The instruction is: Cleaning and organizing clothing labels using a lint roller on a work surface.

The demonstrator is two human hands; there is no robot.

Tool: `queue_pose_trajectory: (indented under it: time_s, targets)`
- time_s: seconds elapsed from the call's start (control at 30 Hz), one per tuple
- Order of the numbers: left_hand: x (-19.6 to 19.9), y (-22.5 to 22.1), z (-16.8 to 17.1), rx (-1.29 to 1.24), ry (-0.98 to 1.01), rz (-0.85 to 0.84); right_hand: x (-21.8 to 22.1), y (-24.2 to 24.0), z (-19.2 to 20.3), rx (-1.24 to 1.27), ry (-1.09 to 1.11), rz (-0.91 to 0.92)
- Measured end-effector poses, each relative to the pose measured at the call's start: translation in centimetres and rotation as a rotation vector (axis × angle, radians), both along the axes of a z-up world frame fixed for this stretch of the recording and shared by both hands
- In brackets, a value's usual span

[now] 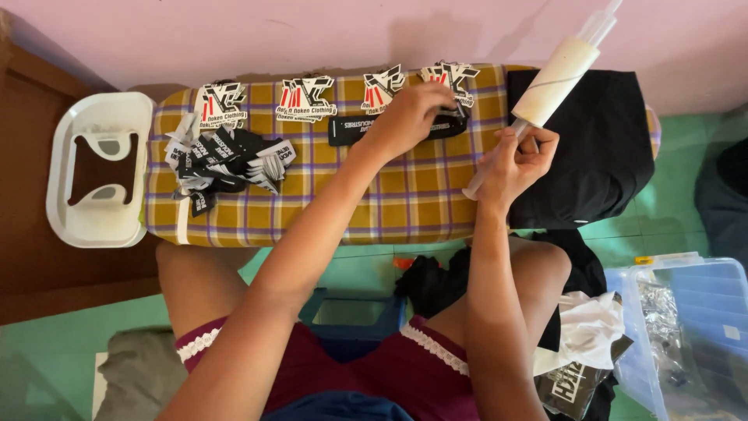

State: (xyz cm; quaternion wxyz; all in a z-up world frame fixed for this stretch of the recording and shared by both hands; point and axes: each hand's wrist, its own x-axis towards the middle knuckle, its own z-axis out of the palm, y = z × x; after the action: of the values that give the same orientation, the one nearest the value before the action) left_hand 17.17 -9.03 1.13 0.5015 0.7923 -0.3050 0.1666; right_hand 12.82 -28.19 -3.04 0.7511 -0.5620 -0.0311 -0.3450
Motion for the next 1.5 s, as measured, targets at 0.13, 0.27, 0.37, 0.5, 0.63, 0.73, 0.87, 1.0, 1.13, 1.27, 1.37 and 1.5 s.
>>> queue_pose_trajectory:
  time_s: [0.13,0.27,0.37,0.5,0.63,0.73,0.87,1.0,1.13,1.27,1.37,1.5]
  targets:
    - [0.3,-0.1,-1.2,0.465,-0.083,0.084,0.1,-0.1,-0.2,-0.016,-0.003,-0.015]
    - [0.4,0.0,-2.3,0.620,-0.183,0.180,0.0,0.2,0.0,-0.043,0.002,-0.013]
    - [-0.7,0.0,-0.1,0.673,-0.117,0.119,0.4,-0.4,-1.0,-0.058,0.019,0.000]
    - [-0.6,0.0,-1.8,0.704,-0.137,0.100,0.0,0.0,-0.2,-0.075,0.014,-0.003]
    - [1.1,0.4,-6.7,0.709,-0.256,0.157,0.2,-0.2,-0.8,-0.072,0.017,-0.003]
    - [0.9,0.3,-7.1,0.708,-0.255,0.172,0.4,-0.4,-1.3,-0.064,0.032,-0.007]
    - [-0.6,0.1,-2.8,0.694,-0.192,0.121,0.1,0.2,-0.1,-0.062,0.062,-0.013]
    - [0.3,0.0,-6.1,0.684,-0.361,0.177,0.1,0.0,-0.5,-0.056,0.075,-0.008]
    - [0.3,-0.1,-6.2,0.678,-0.347,0.176,0.1,0.0,-0.5,-0.043,0.070,0.000]
    - [0.7,-0.1,-7.2,0.693,-0.277,0.132,-0.2,0.1,-0.3,-0.071,0.076,-0.009]
    - [1.3,-0.1,-9.1,0.677,-0.304,0.176,-0.3,0.3,0.3,-0.067,0.078,-0.011]
    - [0.1,0.4,-7.2,0.599,-0.228,0.123,-0.4,0.1,-0.1,-0.066,0.086,-0.010]
